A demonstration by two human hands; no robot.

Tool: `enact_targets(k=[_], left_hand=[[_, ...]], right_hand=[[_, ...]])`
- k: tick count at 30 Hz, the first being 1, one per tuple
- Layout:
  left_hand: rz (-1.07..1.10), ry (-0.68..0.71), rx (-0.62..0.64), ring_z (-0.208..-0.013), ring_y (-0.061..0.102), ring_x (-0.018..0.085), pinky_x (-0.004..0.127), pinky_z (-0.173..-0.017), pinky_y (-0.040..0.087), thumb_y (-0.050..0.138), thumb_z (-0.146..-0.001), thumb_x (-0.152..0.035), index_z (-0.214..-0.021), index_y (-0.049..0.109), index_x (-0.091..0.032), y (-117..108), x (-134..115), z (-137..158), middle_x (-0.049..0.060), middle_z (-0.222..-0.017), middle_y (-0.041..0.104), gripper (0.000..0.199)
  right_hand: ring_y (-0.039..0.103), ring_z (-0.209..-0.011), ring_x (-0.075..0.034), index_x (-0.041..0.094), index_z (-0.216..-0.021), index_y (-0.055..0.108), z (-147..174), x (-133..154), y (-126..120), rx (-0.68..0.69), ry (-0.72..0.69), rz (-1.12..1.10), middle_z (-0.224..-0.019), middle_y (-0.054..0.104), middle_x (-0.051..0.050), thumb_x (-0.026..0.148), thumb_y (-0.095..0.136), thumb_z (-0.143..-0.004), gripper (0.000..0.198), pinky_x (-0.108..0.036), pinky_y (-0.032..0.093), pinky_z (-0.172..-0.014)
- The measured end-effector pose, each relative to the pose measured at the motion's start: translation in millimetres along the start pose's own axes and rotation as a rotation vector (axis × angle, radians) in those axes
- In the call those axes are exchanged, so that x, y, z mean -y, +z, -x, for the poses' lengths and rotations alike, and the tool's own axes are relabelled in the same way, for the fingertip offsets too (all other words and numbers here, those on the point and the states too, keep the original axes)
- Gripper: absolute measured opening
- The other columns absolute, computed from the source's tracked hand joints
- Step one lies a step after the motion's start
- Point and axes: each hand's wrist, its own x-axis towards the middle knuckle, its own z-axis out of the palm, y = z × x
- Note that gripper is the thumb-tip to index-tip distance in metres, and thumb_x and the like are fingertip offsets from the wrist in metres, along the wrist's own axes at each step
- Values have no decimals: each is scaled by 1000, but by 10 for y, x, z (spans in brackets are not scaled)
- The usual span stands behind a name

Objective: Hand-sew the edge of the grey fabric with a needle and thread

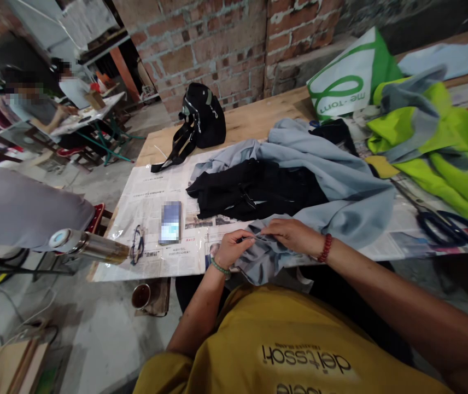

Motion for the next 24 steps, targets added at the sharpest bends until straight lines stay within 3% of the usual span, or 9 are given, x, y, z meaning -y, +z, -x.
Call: enact_targets(k=[5, 10, 19, 24], left_hand=[[-13, 37, 20, -74, 60, 14, 25, -72, 47, 68, -68, -26, -77, 71, -14, 0, 19, -4, 4, -77, 70, 15], [-16, 31, 22, -74, 60, 14, 25, -73, 47, 67, -70, -27, -79, 71, -14, -9, 48, -6, 4, -78, 70, 16], [-16, 16, 2, -72, 59, 14, 25, -72, 47, 68, -69, -30, -77, 71, -15, 5, -12, 6, 3, -76, 69, 17], [-22, 33, -4, -72, 59, 14, 26, -72, 48, 68, -69, -31, -76, 71, -15, 7, -4, 5, 3, -76, 70, 18]], right_hand=[[57, -70, -13, 23, -99, 70, -35, 91, -53, 75, 5, 74, -78, 63, -4, 17, 42, -86, 32, -22, 37, -59], [53, -68, -13, 24, -103, 70, -47, 145, -60, 101, 12, 100, -77, 59, -4, 8, 41, -81, 40, -22, 36, -58], [59, -73, -17, 20, -88, 68, -59, 157, -5, 19, -26, -106, -81, 64, -7, 12, 41, -82, 28, -27, 44, -65], [58, -70, -17, 19, -86, 66, -69, 173, 2, -2, -10, -105, -77, 63, -6, 14, 42, -82, 25, -28, 45, -65]])
